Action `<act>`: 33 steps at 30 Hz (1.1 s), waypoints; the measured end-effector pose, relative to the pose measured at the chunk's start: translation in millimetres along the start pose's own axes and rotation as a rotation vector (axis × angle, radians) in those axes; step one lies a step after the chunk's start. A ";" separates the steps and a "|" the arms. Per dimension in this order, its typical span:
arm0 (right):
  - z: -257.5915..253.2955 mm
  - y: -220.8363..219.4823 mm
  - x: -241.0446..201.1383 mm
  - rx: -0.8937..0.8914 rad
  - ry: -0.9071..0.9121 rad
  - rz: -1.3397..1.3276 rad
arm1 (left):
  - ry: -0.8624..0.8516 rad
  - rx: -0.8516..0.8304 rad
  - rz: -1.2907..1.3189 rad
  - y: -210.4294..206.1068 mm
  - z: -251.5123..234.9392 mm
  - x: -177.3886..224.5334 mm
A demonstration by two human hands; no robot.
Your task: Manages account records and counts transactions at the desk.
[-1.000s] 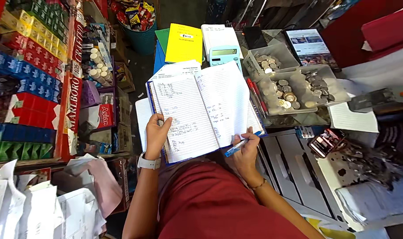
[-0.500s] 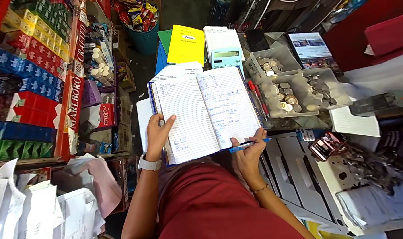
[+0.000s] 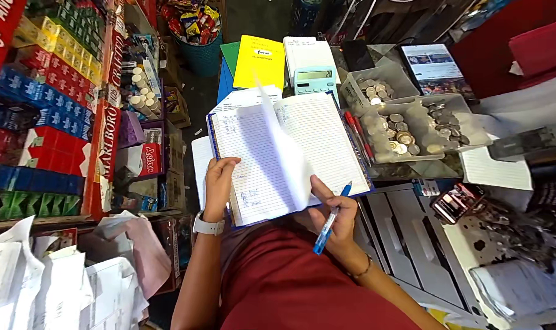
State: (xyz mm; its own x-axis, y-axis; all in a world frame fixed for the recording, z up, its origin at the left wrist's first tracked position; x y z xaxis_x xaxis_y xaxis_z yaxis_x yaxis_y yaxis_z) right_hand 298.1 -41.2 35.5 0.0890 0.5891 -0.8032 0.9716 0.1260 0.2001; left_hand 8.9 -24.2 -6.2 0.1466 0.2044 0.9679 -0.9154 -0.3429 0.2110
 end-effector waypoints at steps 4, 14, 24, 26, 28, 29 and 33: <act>20.4 41.9 42.4 0.170 -0.247 0.506 | 0.045 0.031 -0.022 0.8 0.9 2.1; 20.2 38.0 54.6 0.100 -0.265 0.703 | 0.001 0.043 -0.113 -1.1 -3.3 1.6; 7.9 35.3 12.3 0.140 -0.120 0.208 | -0.050 0.025 -0.003 0.3 1.1 5.8; 19.0 54.5 40.1 0.198 -0.294 0.465 | 0.016 0.048 0.016 1.7 3.3 4.9; 25.9 59.8 59.1 0.178 -0.400 0.593 | 0.020 0.058 -0.020 1.7 2.5 4.9; 27.9 57.6 61.5 0.166 -0.413 0.633 | 0.009 0.054 -0.057 1.4 2.3 5.2; 26.5 47.6 59.9 0.111 -0.363 0.736 | -0.041 0.045 -0.177 0.3 -0.4 6.9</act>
State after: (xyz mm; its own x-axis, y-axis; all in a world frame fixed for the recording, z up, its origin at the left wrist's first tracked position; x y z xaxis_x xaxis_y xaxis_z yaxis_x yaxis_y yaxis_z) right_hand 355.5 -21.2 -17.9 0.7574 0.1938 -0.6235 0.6517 -0.2817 0.7042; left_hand 9.5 -22.5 0.4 0.3195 0.2278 0.9198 -0.8565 -0.3459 0.3832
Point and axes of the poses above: each hand's wrist, its own z-axis away from the middle knuckle, its own y-axis out of the back of the hand, x = y × z, the point moved 9 cm from there along -z, towards the middle knuckle, and after that the axes turned 4 degrees about -x, right-handed, at the moved point
